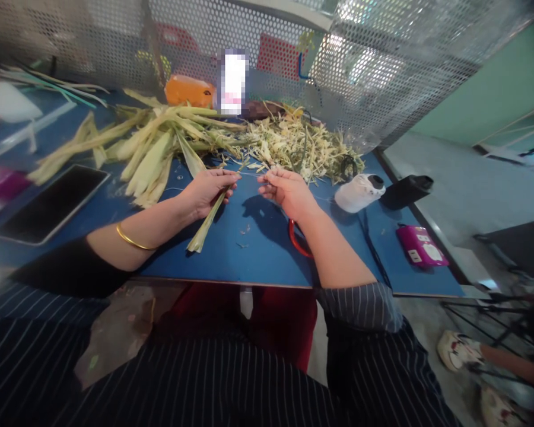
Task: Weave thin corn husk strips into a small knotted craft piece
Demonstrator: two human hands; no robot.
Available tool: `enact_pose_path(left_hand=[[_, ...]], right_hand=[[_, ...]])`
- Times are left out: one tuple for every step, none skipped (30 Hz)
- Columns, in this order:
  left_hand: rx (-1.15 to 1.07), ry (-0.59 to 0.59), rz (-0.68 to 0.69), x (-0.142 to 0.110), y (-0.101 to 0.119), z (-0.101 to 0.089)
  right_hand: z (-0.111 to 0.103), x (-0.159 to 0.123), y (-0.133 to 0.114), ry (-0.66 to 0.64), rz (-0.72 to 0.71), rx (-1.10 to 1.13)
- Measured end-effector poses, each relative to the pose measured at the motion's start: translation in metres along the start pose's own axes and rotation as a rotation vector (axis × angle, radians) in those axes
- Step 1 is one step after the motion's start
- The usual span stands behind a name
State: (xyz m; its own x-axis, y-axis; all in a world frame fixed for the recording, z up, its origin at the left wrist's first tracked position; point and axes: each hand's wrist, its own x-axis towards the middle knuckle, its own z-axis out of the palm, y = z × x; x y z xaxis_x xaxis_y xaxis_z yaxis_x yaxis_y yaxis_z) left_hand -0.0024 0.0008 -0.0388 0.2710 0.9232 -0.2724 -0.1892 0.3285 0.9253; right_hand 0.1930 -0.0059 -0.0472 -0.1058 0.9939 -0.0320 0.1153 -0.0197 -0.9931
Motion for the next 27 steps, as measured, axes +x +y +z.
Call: enact_pose_path(left_hand=[[0.004,0.012,0.017,0.001,0.001,-0.002],[0.01,0.027,0.038,0.002,0.002,-0.004],[0.019,0.044,0.064,0.003,0.003,-0.007],[0.032,0.063,0.09,0.005,0.003,-0.009],[0.048,0.082,0.119,0.006,0.004,-0.011],[0.064,0.096,0.146,0.006,0.004,-0.013],[0.078,0.103,0.167,0.006,0.005,-0.014],[0.087,0.102,0.18,0.006,0.006,-0.016],[0.088,0.097,0.182,0.006,0.007,-0.016],[0.077,0.091,0.171,0.005,0.009,-0.017],[0.056,0.082,0.151,0.005,0.01,-0.017],[0.026,0.067,0.124,0.004,0.012,-0.017],[-0.008,0.038,0.09,0.003,0.014,-0.017],[-0.047,-0.004,0.053,0.003,0.015,-0.017],[-0.084,-0.057,0.015,0.003,0.016,-0.018],[-0.118,-0.116,-0.019,0.002,0.017,-0.019],[-0.148,-0.174,-0.051,0.002,0.018,-0.021],[-0.173,-0.22,-0.078,0.002,0.018,-0.022],[-0.19,-0.253,-0.095,0.002,0.018,-0.023],[-0.199,-0.277,-0.103,0.001,0.019,-0.024],[-0.197,-0.291,-0.103,0.0,0.019,-0.024],[-0.184,-0.294,-0.097,-0.001,0.019,-0.024],[-0.159,-0.286,-0.086,-0.002,0.019,-0.023],[-0.125,-0.27,-0.069,-0.003,0.019,-0.021],[-0.085,-0.244,-0.048,-0.004,0.019,-0.02],[-0.043,-0.213,-0.021,-0.006,0.019,-0.018],[0.0,-0.18,0.009,-0.007,0.018,-0.016]], right_hand=[[-0.003,0.0,-0.001,0.043,0.003,-0.167],[-0.007,-0.001,-0.003,0.103,-0.025,-0.376],[-0.011,-0.003,-0.006,0.171,-0.074,-0.606],[-0.015,-0.007,-0.01,0.233,-0.137,-0.834],[-0.02,-0.012,-0.015,0.27,-0.181,-1.034],[-0.024,-0.019,-0.02,0.252,-0.174,-1.176],[-0.027,-0.027,-0.025,0.196,-0.133,-1.277],[-0.029,-0.037,-0.029,0.141,-0.076,-1.369],[-0.03,-0.047,-0.032,0.096,-0.006,-1.45],[-0.03,-0.058,-0.033,0.069,0.066,-1.516],[-0.029,-0.069,-0.032,0.059,0.129,-1.558],[-0.027,-0.079,-0.03,0.076,0.175,-1.575],[-0.025,-0.088,-0.027,0.089,0.204,-1.575],[-0.024,-0.095,-0.023,0.092,0.211,-1.569],[-0.022,-0.102,-0.019,0.106,0.201,-1.567],[-0.021,-0.106,-0.016,0.137,0.188,-1.568],[-0.021,-0.11,-0.013,0.173,0.179,-1.572],[-0.021,-0.111,-0.012,0.201,0.174,-1.575],[-0.022,-0.111,-0.01,0.22,0.175,-1.575],[-0.024,-0.11,-0.009,0.223,0.179,-1.569],[-0.027,-0.109,-0.009,0.214,0.187,-1.558],[-0.03,-0.107,-0.008,0.202,0.199,-1.542],[-0.033,-0.105,-0.006,0.196,0.216,-1.516],[-0.037,-0.103,-0.004,0.201,0.231,-1.479],[-0.041,-0.103,-0.001,0.214,0.237,-1.425],[-0.044,-0.103,0.002,0.236,0.225,-1.348],[-0.046,-0.104,0.005,0.267,0.194,-1.237]])
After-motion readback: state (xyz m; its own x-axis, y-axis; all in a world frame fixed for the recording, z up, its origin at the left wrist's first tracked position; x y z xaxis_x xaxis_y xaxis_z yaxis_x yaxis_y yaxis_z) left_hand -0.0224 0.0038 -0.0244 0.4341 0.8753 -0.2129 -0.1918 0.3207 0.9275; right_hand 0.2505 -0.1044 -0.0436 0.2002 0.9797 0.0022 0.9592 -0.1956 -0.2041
